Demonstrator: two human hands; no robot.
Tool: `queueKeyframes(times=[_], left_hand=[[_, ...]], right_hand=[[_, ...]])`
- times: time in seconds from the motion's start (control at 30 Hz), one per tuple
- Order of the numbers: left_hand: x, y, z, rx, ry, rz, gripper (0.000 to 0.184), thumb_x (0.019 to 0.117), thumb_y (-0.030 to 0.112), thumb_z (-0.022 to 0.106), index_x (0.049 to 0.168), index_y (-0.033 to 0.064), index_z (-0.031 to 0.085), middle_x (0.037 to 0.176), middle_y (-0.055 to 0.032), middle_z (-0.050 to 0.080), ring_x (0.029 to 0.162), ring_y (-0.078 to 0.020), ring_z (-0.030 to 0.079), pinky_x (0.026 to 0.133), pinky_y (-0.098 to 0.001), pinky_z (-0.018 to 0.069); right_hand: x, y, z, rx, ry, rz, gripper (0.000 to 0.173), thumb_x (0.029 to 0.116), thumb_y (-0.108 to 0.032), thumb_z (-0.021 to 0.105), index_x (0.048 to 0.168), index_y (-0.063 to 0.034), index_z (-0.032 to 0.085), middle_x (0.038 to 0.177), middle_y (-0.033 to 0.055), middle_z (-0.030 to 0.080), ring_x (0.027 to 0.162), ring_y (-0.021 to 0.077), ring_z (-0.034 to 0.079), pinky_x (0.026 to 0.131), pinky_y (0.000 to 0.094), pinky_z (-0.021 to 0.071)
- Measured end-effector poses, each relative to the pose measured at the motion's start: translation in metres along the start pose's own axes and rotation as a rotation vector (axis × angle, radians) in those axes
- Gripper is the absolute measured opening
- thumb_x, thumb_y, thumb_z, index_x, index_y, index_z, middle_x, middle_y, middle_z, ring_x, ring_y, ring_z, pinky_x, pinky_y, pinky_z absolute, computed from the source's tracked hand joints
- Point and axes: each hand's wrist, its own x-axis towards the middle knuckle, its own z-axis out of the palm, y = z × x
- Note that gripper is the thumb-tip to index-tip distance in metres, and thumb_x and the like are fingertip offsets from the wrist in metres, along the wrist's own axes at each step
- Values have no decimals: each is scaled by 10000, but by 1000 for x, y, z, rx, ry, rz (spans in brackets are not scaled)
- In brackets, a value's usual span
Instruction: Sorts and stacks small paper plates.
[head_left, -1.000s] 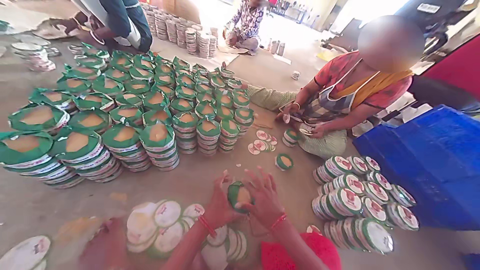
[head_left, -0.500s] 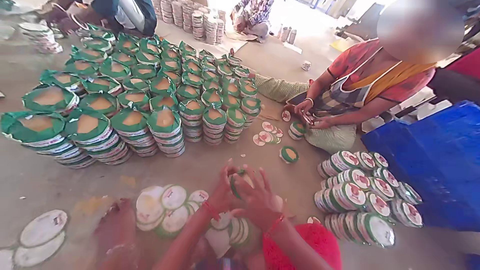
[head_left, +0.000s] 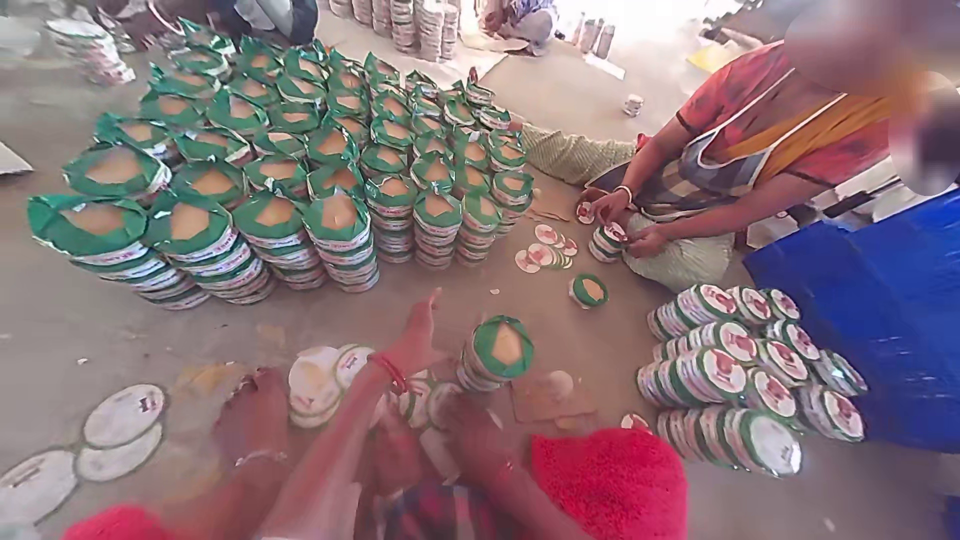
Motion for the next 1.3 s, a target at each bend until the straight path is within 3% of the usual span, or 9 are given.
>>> queueKeyframes(times=[0.1, 0.23, 0.37, 0.5, 0.7, 0.8, 0.93, 1.1, 1.3], left_hand=[[-2, 3, -11, -31, 60, -28, 1257, 718, 225, 932, 1627, 100, 73, 1564, -245, 362, 1439, -395, 381, 1143, -530, 380], [0, -5, -20, -141, 90, 92, 1004, 856, 241, 791, 1607, 46, 153, 1488, -239, 468, 1378, -352, 466, 1113, -509, 416], [1, -8, -22, -319, 111, 143, 513, 1020, 189, 535, 1475, -19, 420, 1224, -162, 657, 1089, -166, 645, 961, -345, 513], [1, 2, -11, -520, 204, 60, 379, 1061, 161, 478, 1395, -14, 521, 1162, -129, 682, 1041, -133, 656, 935, -310, 522], [-4, 18, 8, -525, -21, 51, 479, 1030, 157, 513, 1465, -30, 439, 1371, -207, 576, 1225, -247, 596, 1031, -390, 490], [-9, 22, 13, -417, -170, 93, 912, 831, 236, 785, 1564, 8, 294, 1502, -223, 462, 1349, -333, 498, 1055, -466, 470], [-12, 24, 41, -259, -48, 245, 1334, 532, 285, 976, 1582, -13, 208, 1477, -259, 457, 1359, -359, 472, 1100, -473, 440], [-8, 22, 63, -307, 55, 267, 1198, 586, 150, 954, 1551, -32, 267, 1487, -227, 467, 1371, -271, 489, 1131, -372, 430], [-9, 18, 59, -288, 57, 321, 1174, 604, 158, 946, 1537, -68, 270, 1481, -240, 479, 1375, -266, 492, 1146, -355, 418]], right_hand=[[16, -10, 8, -138, -72, 27, 513, 1035, -146, 514, 1515, 22, 445, 1640, 175, 346, 1550, 331, 265, 1230, 526, 268], [-1, -10, -1, -156, 328, -133, 240, 911, -15, 612, 1105, -6, 753, 1278, 154, 702, 1246, 331, 643, 1004, 517, 538], [-32, -31, -70, 66, 697, -221, 147, 907, -90, 658, 983, -68, 781, 1127, 90, 762, 1082, 245, 727, 923, 422, 599], [-29, -17, -156, 188, 912, -173, 153, 866, -69, 715, 999, -8, 760, 1064, 112, 765, 998, 197, 744, 868, 354, 623], [16, 17, -216, 11, 381, -35, 287, 1039, -71, 476, 1240, 29, 654, 1195, 187, 716, 1095, 322, 705, 976, 490, 541], [19, 12, -221, -72, 82, 8, 379, 1090, -109, 382, 1414, -35, 564, 1248, 222, 687, 1137, 399, 674, 993, 572, 500], [8, 29, -198, -81, 220, -186, 410, 1034, -19, 438, 1398, -60, 622, 1265, 196, 701, 1117, 371, 702, 968, 542, 542], [3, 42, -167, -121, 429, -362, 321, 965, 27, 553, 1245, -4, 708, 1289, 179, 699, 1217, 357, 668, 1030, 491, 536], [4, 51, -143, -222, 475, -432, 401, 930, 7, 566, 1316, -24, 671, 1388, 162, 645, 1318, 344, 599, 1080, 488, 503]])
